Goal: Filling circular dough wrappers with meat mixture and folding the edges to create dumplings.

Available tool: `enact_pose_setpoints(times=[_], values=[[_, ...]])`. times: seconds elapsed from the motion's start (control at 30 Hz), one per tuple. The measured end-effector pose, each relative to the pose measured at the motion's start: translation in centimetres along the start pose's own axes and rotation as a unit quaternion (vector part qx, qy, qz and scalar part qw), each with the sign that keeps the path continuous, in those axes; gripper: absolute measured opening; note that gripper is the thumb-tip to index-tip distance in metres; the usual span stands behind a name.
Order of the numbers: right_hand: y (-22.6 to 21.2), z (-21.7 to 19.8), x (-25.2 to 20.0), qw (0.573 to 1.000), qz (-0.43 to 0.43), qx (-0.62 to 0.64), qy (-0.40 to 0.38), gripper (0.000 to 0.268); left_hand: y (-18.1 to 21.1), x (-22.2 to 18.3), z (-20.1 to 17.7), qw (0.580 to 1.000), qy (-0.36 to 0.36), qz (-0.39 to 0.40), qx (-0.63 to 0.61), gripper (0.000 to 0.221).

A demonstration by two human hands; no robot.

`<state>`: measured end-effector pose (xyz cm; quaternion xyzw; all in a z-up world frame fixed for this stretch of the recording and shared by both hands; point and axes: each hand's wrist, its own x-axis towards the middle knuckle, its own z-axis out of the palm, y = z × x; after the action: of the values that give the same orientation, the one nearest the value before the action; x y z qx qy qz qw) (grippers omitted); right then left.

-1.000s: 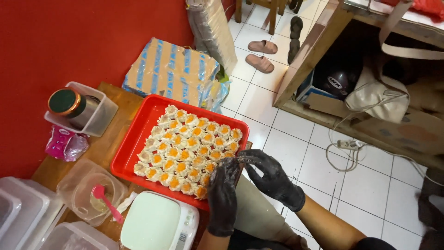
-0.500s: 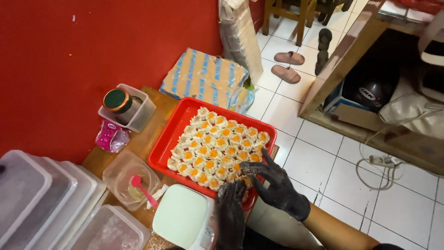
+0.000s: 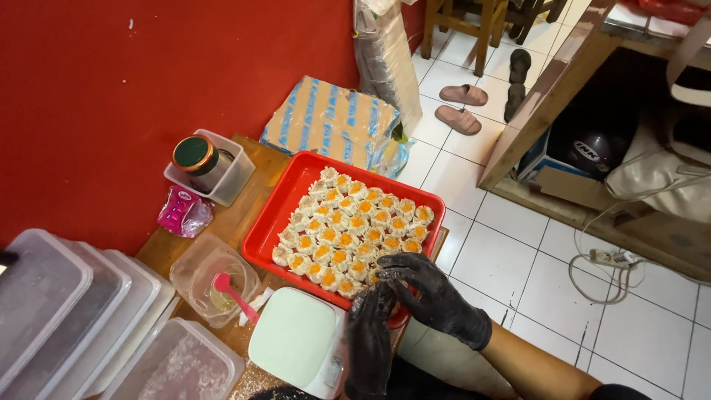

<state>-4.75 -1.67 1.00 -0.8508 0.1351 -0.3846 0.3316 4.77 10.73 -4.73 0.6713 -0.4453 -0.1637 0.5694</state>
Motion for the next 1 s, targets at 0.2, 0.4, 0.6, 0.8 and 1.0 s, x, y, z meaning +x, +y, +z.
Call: enact_pose_setpoints(times=[0.2, 0.4, 0.6, 0.8, 1.0], values=[[0.1, -0.4, -0.3, 1.0, 0.002, 0.003, 0.0, 0.025, 1.0, 0.3, 0.3, 0.74, 0.204, -0.39, -0.508, 0.025], [0.3, -1.0, -0.8, 1.0, 0.003, -0.001, -0.002, 0.025, 2.5, 0.4, -0.9, 0.999, -0.008, -0.016, -0.047, 0.042], [0.0, -1.6, -0.1, 1.0, 0.001, -0.002, 0.008, 0.025, 3.2, 0.5, -0.4, 0.985, -0.006, -0.07, -0.155, 0.037], [0.3, -0.8, -0.6, 1.0, 0.006, 0.012, -0.008, 0.024, 0.6, -0.5, -0.3, 0.999, -0.017, 0.0, -0.044, 0.04], [-1.1, -0.5, 0.3, 0.995, 0.051, 0.069, -0.053, 0.033, -0.1, -1.0, -1.1, 0.962, 0.036, -0.084, -0.256, 0.037]])
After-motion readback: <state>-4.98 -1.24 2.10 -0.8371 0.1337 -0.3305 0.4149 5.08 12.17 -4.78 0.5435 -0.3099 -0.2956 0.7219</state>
